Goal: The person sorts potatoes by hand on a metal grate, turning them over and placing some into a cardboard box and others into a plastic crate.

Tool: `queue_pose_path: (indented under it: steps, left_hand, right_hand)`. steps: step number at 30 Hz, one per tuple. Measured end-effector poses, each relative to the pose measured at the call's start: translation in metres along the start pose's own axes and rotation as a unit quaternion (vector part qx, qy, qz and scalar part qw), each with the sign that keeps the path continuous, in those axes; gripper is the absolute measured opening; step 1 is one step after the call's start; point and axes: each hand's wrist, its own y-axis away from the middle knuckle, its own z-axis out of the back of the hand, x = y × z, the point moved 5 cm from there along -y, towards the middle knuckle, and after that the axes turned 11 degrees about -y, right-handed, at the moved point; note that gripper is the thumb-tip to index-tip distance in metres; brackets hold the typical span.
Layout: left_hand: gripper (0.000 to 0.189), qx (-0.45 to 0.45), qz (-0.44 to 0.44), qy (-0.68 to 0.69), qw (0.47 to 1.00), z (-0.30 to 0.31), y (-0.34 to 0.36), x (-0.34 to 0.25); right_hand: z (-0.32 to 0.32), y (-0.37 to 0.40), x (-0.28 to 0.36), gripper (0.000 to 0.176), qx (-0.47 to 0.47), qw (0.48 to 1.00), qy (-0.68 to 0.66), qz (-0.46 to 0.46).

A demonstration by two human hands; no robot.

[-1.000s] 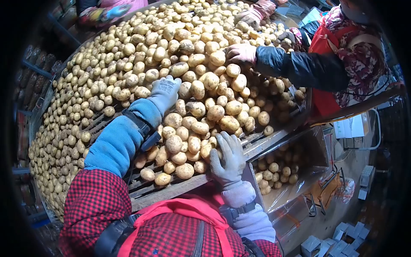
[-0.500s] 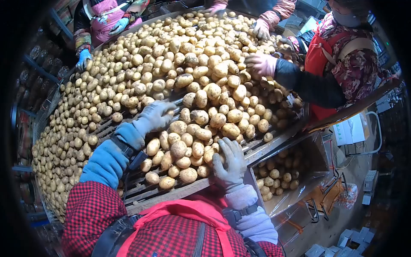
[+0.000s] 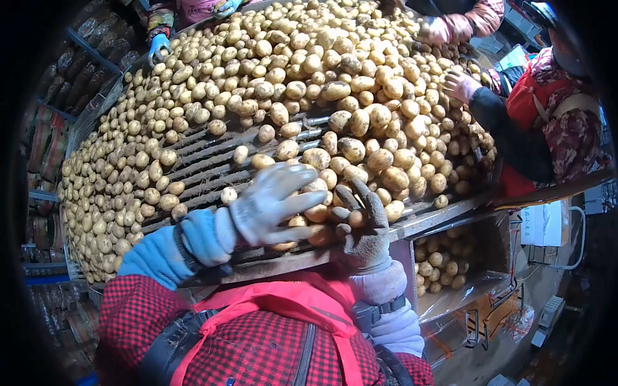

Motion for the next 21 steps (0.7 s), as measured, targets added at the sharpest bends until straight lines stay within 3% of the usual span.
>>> queue_pose_path:
  steps: [3, 5, 8, 9, 10, 11, 12, 14, 15, 16, 18, 20, 21]
  left_hand:
    - [0.058, 0.044, -0.012, -0.056, 0.997, 0.005, 0.067, 0.007]
    - [0.043, 0.071, -0.152, -0.145, 0.975, -0.02, 0.111, 0.001]
    - [0.035, 0.15, -0.175, -0.06, 0.971, -0.048, 0.108, -0.001]
    - [0.035, 0.151, -0.179, -0.058, 0.97, -0.053, 0.101, 0.007]
    - [0.035, 0.107, -0.244, -0.081, 0.961, -0.055, 0.093, 0.012]
    - [0.036, 0.061, -0.304, -0.101, 0.946, -0.059, 0.086, 0.017]
    - [0.038, -0.006, -0.304, -0.112, 0.946, -0.065, 0.076, 0.028]
    - [0.045, 0.015, -0.295, -0.128, 0.947, -0.063, 0.042, 0.052]
    - [0.047, -0.014, -0.308, -0.173, 0.935, -0.07, 0.028, 0.075]
    - [0.048, -0.043, -0.32, -0.218, 0.921, -0.077, 0.015, 0.098]
    - [0.055, -0.01, -0.269, -0.268, 0.925, -0.074, -0.018, 0.126]
    - [0.059, 0.142, -0.054, -0.358, 0.921, -0.053, -0.049, 0.14]
    - [0.061, 0.066, 0.025, -0.302, 0.951, -0.036, -0.046, 0.156]
  right_hand:
    - [0.005, 0.006, 0.01, 0.073, -0.064, 0.993, 0.1, 0.02]
    - [0.016, 0.007, 0.01, 0.071, -0.072, 0.985, 0.149, 0.048]
    - [0.027, 0.007, 0.007, 0.072, -0.071, 0.977, 0.188, 0.078]
    - [0.035, 0.007, 0.005, 0.072, -0.108, 0.989, 0.098, 0.029]
    - [0.043, 0.008, 0.001, 0.072, -0.146, 0.989, 0.008, -0.017]
    - [0.041, 0.009, 0.003, 0.07, -0.124, 0.992, 0.004, 0.016]
    - [0.043, 0.009, 0.005, 0.07, -0.128, 0.992, 0.006, 0.017]
    - [0.037, 0.006, 0.003, 0.071, -0.077, 0.991, -0.106, 0.008]
    - [0.049, 0.005, -0.004, 0.071, -0.06, 0.969, -0.235, -0.039]
    - [0.046, 0.003, -0.006, 0.071, -0.06, 0.969, -0.235, -0.039]
    - [0.054, 0.005, -0.005, 0.071, -0.217, 0.974, -0.07, -0.008]
    - [0.063, 0.008, -0.007, 0.074, -0.22, 0.97, -0.106, 0.004]
    - [0.063, 0.009, -0.007, 0.074, -0.215, 0.97, -0.116, 0.01]
